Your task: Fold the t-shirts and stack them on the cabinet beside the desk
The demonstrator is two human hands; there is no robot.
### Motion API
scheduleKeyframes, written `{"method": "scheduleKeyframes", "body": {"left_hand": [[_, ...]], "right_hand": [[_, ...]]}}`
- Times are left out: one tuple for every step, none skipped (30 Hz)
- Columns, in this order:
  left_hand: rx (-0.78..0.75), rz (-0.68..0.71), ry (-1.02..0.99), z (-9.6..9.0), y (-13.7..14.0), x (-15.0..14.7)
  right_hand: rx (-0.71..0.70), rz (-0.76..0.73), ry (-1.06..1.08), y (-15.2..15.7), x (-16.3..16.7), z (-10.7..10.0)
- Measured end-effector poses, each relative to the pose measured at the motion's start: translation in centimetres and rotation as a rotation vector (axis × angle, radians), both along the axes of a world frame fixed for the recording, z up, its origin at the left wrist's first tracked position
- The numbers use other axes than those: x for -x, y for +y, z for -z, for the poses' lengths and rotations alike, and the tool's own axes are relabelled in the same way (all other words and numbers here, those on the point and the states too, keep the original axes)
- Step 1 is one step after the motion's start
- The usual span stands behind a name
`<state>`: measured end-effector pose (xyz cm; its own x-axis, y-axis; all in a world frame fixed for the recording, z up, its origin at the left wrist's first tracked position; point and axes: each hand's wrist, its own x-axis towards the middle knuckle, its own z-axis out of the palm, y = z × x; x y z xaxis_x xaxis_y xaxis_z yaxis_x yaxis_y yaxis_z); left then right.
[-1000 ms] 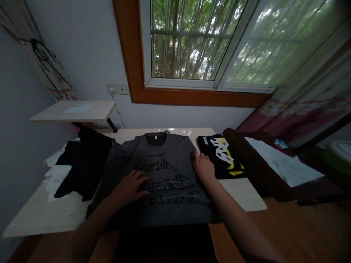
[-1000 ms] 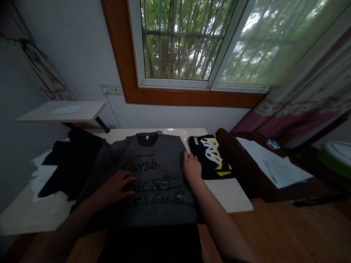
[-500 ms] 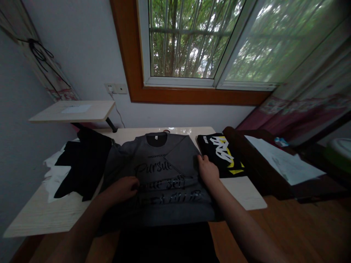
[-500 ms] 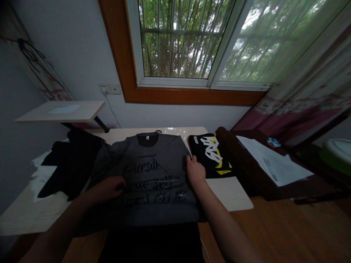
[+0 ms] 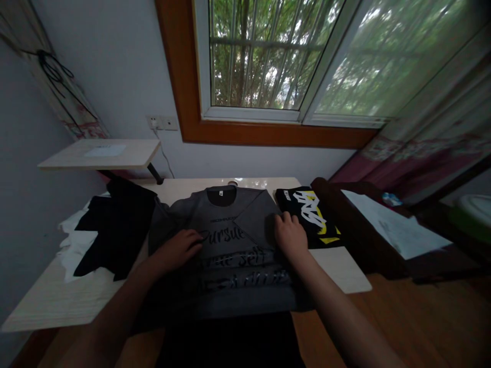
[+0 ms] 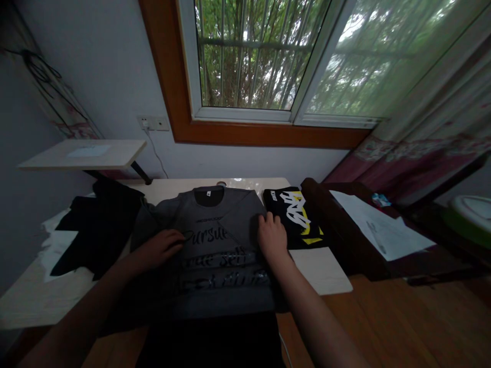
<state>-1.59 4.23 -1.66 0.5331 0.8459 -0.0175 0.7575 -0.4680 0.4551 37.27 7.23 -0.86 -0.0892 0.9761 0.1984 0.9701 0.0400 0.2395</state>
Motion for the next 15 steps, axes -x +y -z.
{"method": "scheduleKeyframes", "body": {"left_hand": [[-0.053,-0.038,0.025,0.3,0.8,0.1],[-0.107,-0.078,0.058,0.6,1.7,0.2],[-0.161,-0.114,0.099,0.9,2.6,0.2],[-0.215,-0.151,0.137,1.0,3.6,0.3],[-0.268,-0.186,0.169,1.1,4.5,0.5],[-0.319,-0.23,0.191,1.1,5.4,0.8],[-0.364,-0.284,0.203,1.0,6.2,1.1],[-0.396,-0.338,0.207,0.8,7.1,1.6],[-0.413,-0.395,0.205,0.6,7.9,2.2],[-0.41,-0.438,0.201,0.5,8.6,2.9],[-0.384,-0.458,0.199,0.3,9.3,3.7],[-0.348,-0.48,0.203,0.3,10.0,4.6],[-0.308,-0.503,0.213,0.2,10.5,5.5],[-0.259,-0.519,0.225,0.3,11.0,6.4],[-0.2,-0.531,0.235,0.4,11.4,7.3]], "right_hand": [[-0.001,-0.036,0.014,0.2,0.5,-0.2],[0.006,-0.073,0.031,0.5,1.0,-0.3],[0.016,-0.109,0.051,0.8,1.6,-0.4],[0.028,-0.146,0.073,1.2,2.1,-0.4],[0.04,-0.18,0.098,1.7,2.7,-0.2],[0.051,-0.212,0.123,2.1,3.3,0.0],[0.06,-0.243,0.149,2.6,3.8,0.2],[0.065,-0.27,0.174,3.0,4.3,0.5],[0.067,-0.296,0.199,3.5,4.7,0.9],[0.065,-0.319,0.222,3.8,5.1,1.3],[0.062,-0.339,0.244,4.2,5.4,1.7],[0.057,-0.359,0.264,4.5,5.5,2.2],[0.05,-0.377,0.284,4.7,5.7,2.6],[0.043,-0.393,0.305,4.9,5.7,3.0],[0.034,-0.404,0.328,5.0,5.6,3.5]]}}
